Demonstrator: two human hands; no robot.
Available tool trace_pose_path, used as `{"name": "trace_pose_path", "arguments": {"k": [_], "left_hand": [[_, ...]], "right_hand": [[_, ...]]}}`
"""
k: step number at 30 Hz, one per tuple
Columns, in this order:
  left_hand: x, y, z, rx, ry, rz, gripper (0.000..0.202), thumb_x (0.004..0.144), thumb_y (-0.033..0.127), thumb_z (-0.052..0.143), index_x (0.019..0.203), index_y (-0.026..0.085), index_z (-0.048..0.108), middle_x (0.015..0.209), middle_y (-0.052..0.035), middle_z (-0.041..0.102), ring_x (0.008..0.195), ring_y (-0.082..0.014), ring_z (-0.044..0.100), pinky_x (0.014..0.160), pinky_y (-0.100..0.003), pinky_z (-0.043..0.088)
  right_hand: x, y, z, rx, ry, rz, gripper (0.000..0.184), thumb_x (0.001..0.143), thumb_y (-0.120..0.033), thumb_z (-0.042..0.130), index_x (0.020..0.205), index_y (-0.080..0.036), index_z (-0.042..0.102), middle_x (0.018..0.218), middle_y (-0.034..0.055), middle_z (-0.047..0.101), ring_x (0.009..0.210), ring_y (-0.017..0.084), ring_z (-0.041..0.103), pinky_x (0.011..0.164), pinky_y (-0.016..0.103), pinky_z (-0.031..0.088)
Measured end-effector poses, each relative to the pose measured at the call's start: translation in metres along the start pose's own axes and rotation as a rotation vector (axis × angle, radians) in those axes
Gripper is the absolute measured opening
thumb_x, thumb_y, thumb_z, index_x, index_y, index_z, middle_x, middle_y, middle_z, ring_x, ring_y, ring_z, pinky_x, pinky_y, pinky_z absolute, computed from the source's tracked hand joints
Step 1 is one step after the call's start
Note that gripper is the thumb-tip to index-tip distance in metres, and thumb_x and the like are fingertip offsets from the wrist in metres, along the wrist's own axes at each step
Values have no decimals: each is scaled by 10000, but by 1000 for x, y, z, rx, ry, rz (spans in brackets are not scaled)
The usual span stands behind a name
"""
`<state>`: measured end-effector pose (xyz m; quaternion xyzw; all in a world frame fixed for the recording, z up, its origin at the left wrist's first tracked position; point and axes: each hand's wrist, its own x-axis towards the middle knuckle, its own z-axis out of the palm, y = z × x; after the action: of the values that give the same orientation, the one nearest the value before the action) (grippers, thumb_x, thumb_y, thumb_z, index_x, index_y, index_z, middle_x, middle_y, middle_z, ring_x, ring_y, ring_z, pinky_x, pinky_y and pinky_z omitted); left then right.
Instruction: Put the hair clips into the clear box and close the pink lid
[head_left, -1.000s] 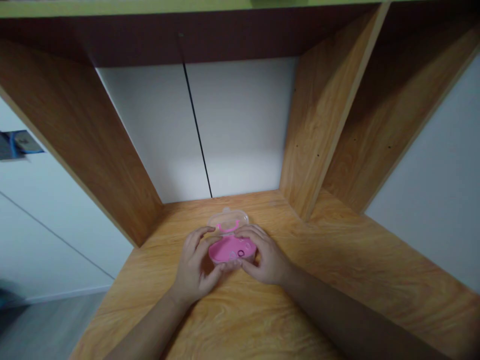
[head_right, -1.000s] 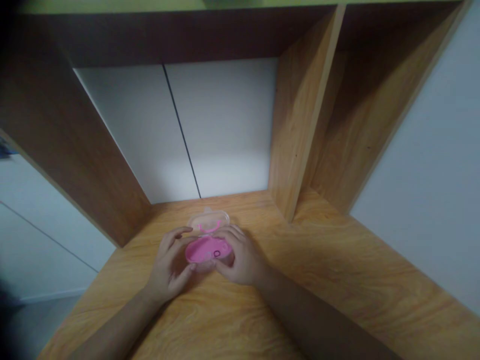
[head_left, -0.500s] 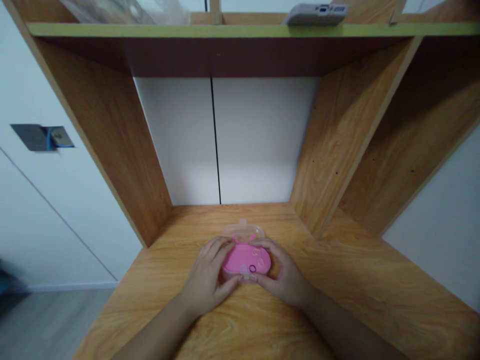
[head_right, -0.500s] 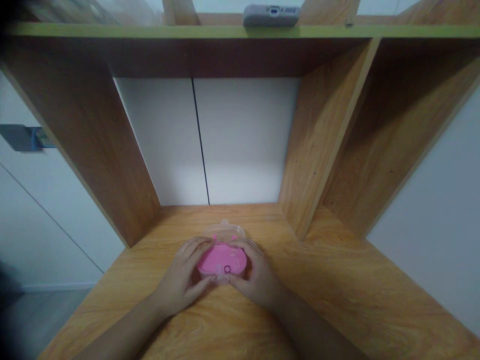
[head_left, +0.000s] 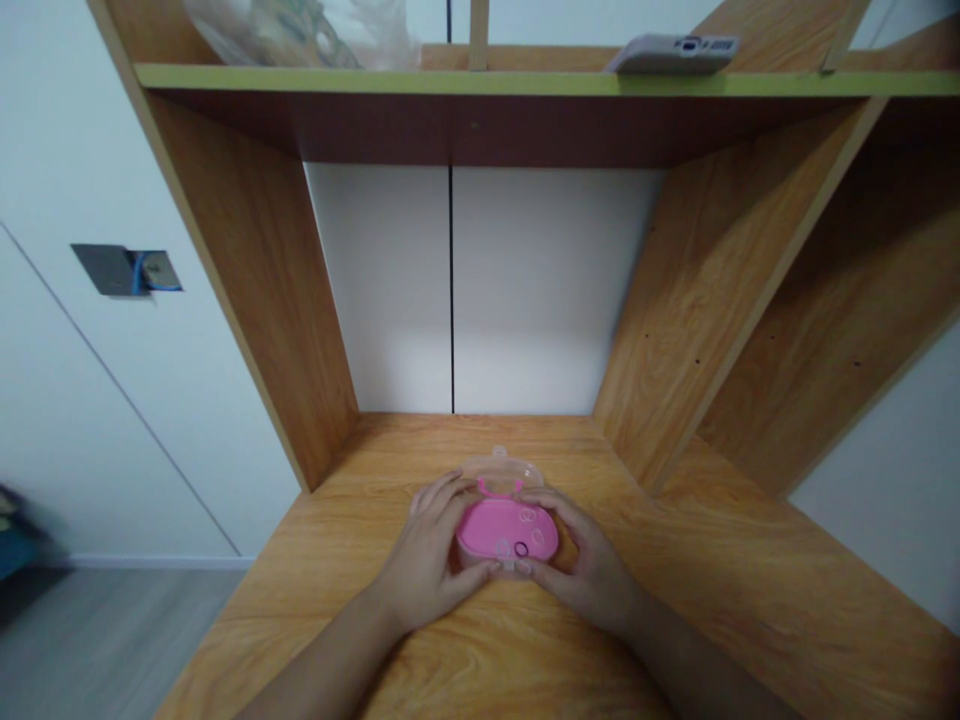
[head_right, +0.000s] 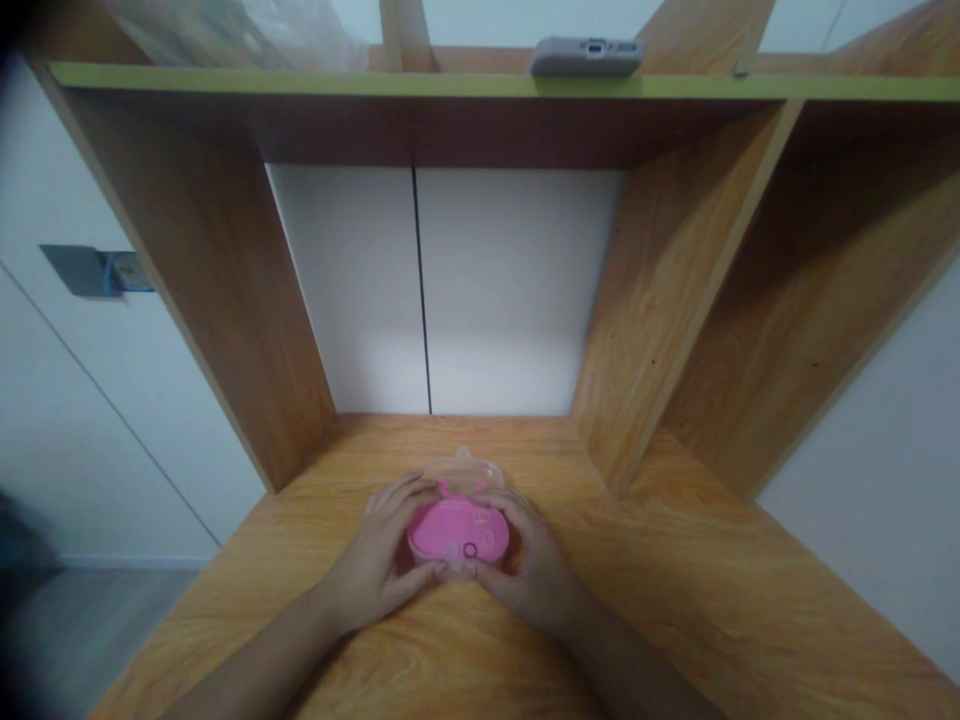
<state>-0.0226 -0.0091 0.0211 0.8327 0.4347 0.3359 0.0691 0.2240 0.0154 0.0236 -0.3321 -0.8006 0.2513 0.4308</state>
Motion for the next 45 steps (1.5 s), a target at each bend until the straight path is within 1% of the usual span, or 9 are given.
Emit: {"name": "trace_pose_path", "arguments": {"k": [6,15,23,26,29,34,36,40,45], "left_hand": [[3,3,-3,-4,11,3,645,810,539,705,1343,234,510,1414,-150,524,1398,-368,396,1147,-591,309],[-1,1,1,37,-8,-59,752,779,628,700,1379,234,476,1515,-173,408,1458,-407,284,1142,-639,270],[1,2,0,67,8,-57,780,752,631,720,1376,223,490,1498,-174,433,1446,-418,301,1145,-635,262],[1,1,1,73,12,-55,838,747,615,729,1426,217,439,1497,-181,435,1443,-420,305,1141,-632,264],[1,1,1,79,8,-51,815,736,594,742,1405,224,458,1500,-174,435,1443,-419,305,1140,-626,265],[-1,-1,1,80,13,-62,717,727,572,754,1321,239,530,1500,-156,440,1446,-420,301,1138,-634,254],[-1,-1,2,78,12,-67,717,720,558,762,1320,242,531,1501,-153,441,1445,-422,301,1135,-635,255],[-1,-2,2,88,18,-75,712,715,523,768,1324,244,527,1498,-147,445,1441,-420,303,1133,-630,256],[0,-1,2,104,24,-66,691,727,509,759,1316,237,522,1474,-148,463,1432,-405,315,1131,-617,261]], "right_hand": [[-1,1,-1,8,11,-58,526,742,-299,816,1222,-251,606,1263,117,653,1215,300,594,1058,501,474],[-3,7,1,70,-6,19,515,789,-341,768,1264,-241,597,1318,128,627,1260,302,572,1086,516,453],[-3,4,0,80,36,49,524,756,-323,799,1235,-218,614,1259,135,674,1189,302,629,1048,509,499],[-3,6,3,207,123,43,512,761,-326,802,1220,-226,598,1236,135,684,1169,283,649,1011,464,543],[1,14,7,347,289,112,530,782,-342,787,1247,-229,559,1264,136,674,1147,264,668,992,449,565],[13,36,0,302,627,315,615,785,-414,764,1309,-178,547,1254,152,683,1096,284,697,952,466,594],[15,47,-10,228,652,405,646,771,-425,760,1332,-180,552,1248,140,688,1086,289,702,963,473,586],[13,69,-29,-56,652,500,622,673,-378,804,1234,-166,636,1258,141,679,1178,331,639,1080,549,466],[13,93,-43,-73,661,563,606,644,-321,796,1211,-170,641,1214,138,696,1115,321,667,1049,538,487]]}}
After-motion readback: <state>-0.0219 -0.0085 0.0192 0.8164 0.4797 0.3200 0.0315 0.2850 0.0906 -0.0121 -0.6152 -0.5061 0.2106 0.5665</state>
